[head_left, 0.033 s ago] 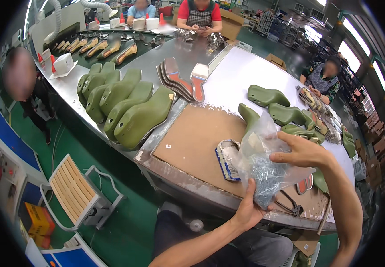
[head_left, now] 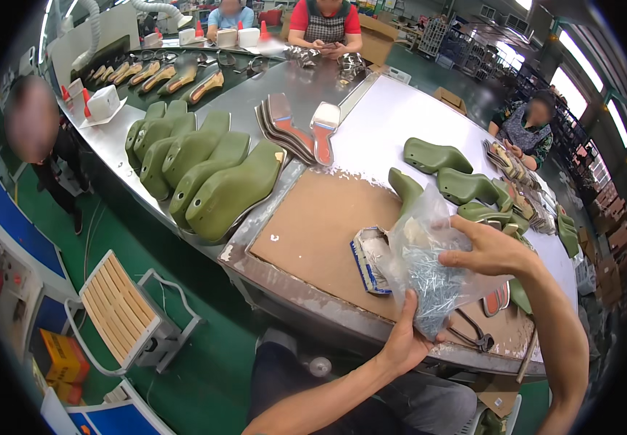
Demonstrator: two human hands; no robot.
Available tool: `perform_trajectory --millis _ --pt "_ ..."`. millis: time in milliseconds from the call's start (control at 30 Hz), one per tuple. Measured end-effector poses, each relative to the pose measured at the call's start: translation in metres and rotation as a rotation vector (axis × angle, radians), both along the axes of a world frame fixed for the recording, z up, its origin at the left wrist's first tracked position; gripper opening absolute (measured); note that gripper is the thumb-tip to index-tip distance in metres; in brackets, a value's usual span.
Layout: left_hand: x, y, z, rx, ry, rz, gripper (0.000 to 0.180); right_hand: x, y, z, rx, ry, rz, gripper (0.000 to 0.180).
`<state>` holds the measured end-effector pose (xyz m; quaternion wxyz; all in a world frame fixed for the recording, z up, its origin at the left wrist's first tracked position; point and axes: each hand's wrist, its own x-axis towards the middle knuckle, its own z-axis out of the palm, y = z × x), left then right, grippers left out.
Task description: The person assembles green shoe components at a factory workstation. They pick up a green shoe upper and a sole, place a metal plate on the sole, and use a hammer to drive nails into the sole to secure the parts. The person repeats this process for multiple units, handling tools and materials from the table.
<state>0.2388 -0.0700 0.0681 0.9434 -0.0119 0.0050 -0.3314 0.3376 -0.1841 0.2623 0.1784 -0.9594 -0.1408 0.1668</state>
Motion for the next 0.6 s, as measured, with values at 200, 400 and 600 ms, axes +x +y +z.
perform_trajectory --millis 200,400,600 --pt "0.004 0.004 -0.006 0.069 -0.108 -0.063 0.067 0.002 0.005 -0.013 0.206 -0.006 -0.125 0.034" --pt "0.005 0.004 -0.013 0.163 -0.139 -0.072 0.071 -0.005 0.005 -0.016 0.249 -0.017 -0.148 0.024" --pt "0.003 0.007 -0.019 0.195 -0.196 -0.021 0.071 -0.016 -0.006 -0.028 0.319 -0.097 -0.276 0.022"
